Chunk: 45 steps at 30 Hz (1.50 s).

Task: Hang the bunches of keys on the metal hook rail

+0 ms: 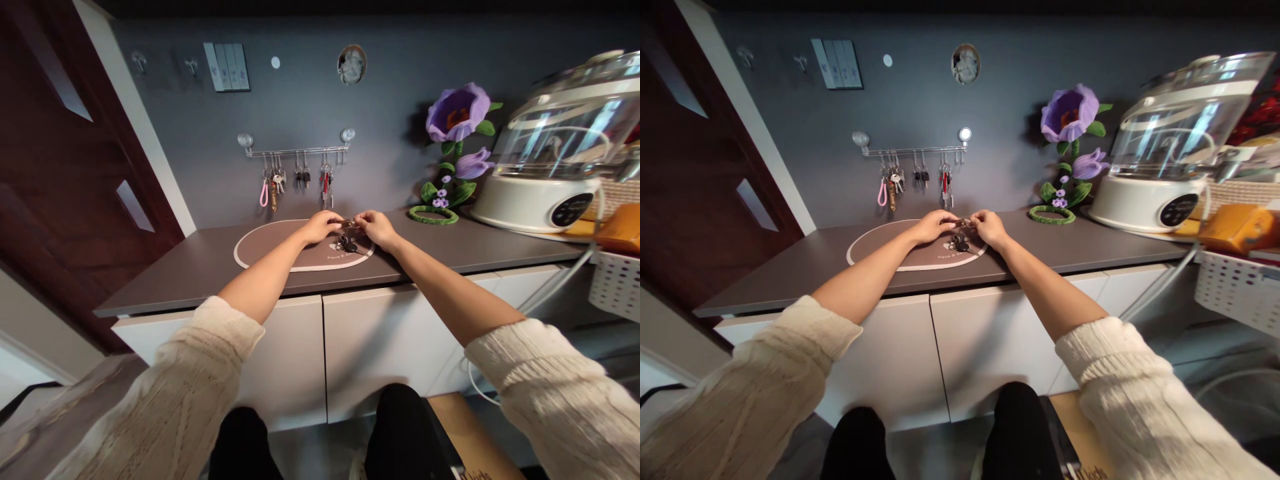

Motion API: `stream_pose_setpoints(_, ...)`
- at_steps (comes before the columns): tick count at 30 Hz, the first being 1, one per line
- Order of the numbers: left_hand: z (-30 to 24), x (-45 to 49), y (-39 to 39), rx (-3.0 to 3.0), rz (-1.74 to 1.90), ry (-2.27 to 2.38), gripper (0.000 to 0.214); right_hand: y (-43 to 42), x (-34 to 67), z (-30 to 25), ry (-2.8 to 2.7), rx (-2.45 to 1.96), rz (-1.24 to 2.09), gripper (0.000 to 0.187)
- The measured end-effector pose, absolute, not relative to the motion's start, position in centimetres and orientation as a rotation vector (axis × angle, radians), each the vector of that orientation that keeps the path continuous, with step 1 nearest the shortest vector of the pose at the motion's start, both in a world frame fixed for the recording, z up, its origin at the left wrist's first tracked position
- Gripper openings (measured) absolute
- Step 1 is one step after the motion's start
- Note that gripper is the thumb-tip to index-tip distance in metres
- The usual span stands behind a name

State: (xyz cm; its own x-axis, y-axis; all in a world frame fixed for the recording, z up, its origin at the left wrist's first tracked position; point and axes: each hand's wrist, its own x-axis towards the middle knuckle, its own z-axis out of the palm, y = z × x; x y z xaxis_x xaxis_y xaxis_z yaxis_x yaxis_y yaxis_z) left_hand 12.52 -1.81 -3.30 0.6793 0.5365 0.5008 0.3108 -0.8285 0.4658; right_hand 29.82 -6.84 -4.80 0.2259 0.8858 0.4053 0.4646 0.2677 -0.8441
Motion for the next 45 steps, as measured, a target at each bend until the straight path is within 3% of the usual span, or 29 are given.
stream_pose_setpoints(18,-1.8,12.9,-2.9,1.600,1.049,0.619,0.012,-7.3,29.6,-4.1,-1.465,-1.269,0.244,0.021)
stream_pose_setpoints(26,-1.3,13.0,-3.4,1.429,1.100,0.541,0.008,-8.9,28.4,-3.5,-1.597,-1.151,0.221,0.030)
stream_pose_setpoints(38,-1.2,13.3,-3.5,1.283,1.129,0.503,0.006,-8.6,28.1,-3.4,-1.665,-1.177,-0.077,0.019)
stream_pose_setpoints(45,-1.3,13.2,-3.0,1.299,1.151,0.578,0.009,-8.3,28.8,-3.1,-1.475,-1.118,-0.016,0.024)
